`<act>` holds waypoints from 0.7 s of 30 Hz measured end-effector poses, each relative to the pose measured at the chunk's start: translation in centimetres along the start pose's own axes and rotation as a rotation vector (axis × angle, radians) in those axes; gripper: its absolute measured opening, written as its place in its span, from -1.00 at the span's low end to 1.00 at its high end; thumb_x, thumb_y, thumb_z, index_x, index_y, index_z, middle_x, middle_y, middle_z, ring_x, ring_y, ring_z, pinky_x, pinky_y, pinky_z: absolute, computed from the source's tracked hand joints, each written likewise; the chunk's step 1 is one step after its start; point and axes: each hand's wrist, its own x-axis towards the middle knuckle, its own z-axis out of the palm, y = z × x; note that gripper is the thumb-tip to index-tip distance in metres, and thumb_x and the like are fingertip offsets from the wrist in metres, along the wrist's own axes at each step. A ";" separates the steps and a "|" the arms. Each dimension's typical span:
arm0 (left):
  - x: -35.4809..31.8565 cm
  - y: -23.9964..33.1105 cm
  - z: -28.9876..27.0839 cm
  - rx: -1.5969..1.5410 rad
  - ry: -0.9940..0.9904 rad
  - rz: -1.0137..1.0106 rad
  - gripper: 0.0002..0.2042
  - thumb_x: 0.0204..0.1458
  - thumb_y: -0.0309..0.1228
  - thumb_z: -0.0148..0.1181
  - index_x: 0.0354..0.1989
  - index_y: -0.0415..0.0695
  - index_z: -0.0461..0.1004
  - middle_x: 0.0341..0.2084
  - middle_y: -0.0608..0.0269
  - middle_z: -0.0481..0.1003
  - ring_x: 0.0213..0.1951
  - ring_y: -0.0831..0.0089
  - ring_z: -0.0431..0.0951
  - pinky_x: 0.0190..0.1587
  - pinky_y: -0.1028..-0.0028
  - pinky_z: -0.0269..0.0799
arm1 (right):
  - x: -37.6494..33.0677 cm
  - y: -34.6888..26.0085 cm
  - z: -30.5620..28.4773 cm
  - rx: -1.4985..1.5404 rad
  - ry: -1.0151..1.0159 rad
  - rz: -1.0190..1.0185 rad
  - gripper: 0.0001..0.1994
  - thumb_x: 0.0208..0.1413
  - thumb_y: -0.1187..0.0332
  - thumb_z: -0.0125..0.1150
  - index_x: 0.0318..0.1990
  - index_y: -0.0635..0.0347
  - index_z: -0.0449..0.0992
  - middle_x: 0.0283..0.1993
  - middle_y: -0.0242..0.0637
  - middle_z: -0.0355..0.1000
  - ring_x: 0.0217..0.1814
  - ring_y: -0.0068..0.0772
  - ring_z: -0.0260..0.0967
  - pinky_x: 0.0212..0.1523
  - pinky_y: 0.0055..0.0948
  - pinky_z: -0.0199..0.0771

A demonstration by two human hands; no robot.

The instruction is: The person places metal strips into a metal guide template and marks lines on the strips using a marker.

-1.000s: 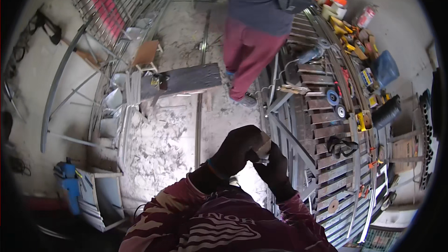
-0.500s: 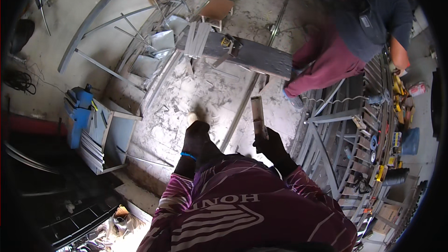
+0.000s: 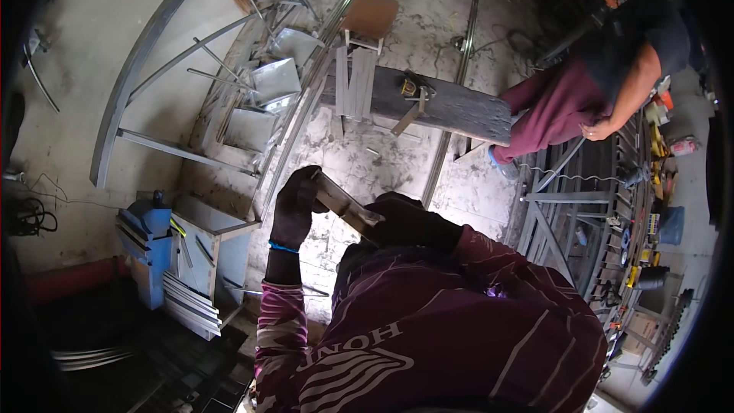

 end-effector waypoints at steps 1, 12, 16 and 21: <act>0.8 0.4 -1.2 0.001 -0.004 -0.002 -0.54 0.30 -0.16 0.08 0.25 -0.18 0.35 -0.19 0.31 0.52 -0.35 0.61 0.53 -0.31 0.59 0.53 | 1.9 -0.3 0.0 -0.036 -0.068 0.017 -0.73 0.26 0.15 0.11 -0.20 0.19 0.51 -0.48 -0.31 0.48 -0.51 -0.44 0.45 -0.42 -0.34 0.45; 0.5 -18.9 -26.5 0.406 0.603 -0.742 -0.78 0.21 -0.30 -0.03 -0.27 -0.18 0.47 -0.42 0.18 0.54 -0.53 0.35 0.55 -0.56 0.38 0.48 | 23.4 -2.4 -5.1 0.183 -0.182 0.364 -0.47 0.29 -0.18 0.00 -0.37 0.15 0.48 -0.59 -0.36 0.42 -0.60 -0.50 0.39 -0.52 -0.43 0.39; -9.5 -23.1 -24.8 0.079 0.694 -1.137 -0.75 0.16 -0.26 0.04 -0.20 -0.20 0.48 -0.49 0.04 0.55 -0.61 0.27 0.59 -0.67 0.32 0.42 | 30.5 -3.3 -6.7 0.056 -0.082 0.076 -0.63 0.23 0.00 0.12 -0.27 0.17 0.51 -0.54 -0.32 0.44 -0.51 -0.44 0.44 -0.45 -0.37 0.45; -9.8 -24.1 -24.1 0.509 0.182 -0.928 -0.75 0.19 -0.21 0.04 -0.29 -0.15 0.49 -0.52 0.12 0.54 -0.57 0.33 0.59 -0.62 0.32 0.44 | 38.7 -3.4 -7.5 -0.078 -0.073 -0.041 -0.69 0.12 0.16 0.13 -0.14 0.18 0.55 -0.43 -0.15 0.53 -0.40 -0.24 0.54 -0.36 -0.22 0.50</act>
